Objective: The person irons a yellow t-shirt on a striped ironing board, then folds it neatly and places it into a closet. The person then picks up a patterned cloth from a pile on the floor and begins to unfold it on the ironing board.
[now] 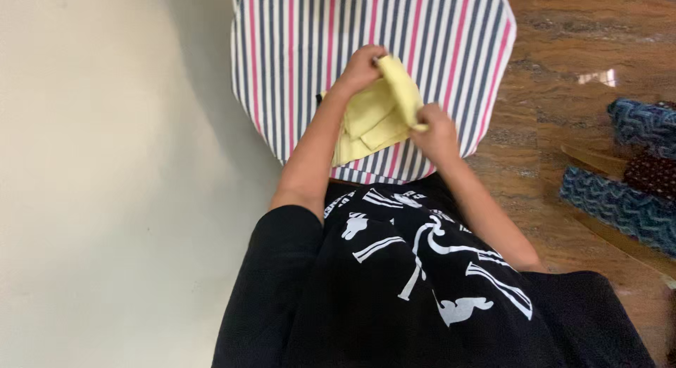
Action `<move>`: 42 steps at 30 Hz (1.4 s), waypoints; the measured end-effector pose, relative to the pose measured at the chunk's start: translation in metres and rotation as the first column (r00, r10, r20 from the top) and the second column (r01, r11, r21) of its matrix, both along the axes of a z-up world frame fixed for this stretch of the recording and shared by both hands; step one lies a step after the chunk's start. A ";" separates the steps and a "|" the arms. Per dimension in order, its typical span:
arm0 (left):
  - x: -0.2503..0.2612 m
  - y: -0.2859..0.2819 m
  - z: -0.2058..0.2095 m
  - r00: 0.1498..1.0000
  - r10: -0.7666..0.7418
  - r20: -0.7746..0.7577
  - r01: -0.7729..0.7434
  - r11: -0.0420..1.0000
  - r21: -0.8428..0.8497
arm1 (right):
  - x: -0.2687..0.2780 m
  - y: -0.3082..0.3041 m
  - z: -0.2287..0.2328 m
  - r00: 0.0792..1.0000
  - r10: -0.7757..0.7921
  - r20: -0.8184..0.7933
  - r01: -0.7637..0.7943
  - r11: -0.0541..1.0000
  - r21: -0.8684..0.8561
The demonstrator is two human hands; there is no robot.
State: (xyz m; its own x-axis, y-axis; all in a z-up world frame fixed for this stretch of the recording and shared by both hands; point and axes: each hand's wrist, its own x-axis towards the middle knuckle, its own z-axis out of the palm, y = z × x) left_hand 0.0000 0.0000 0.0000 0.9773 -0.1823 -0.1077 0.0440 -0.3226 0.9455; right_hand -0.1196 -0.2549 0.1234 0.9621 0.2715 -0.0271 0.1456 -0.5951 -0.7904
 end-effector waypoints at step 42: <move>-0.243 0.016 -0.013 0.251 0.725 -0.641 -0.791 0.535 0.295 | -0.037 0.054 -0.081 0.904 -0.140 -0.404 0.129 0.990 -0.055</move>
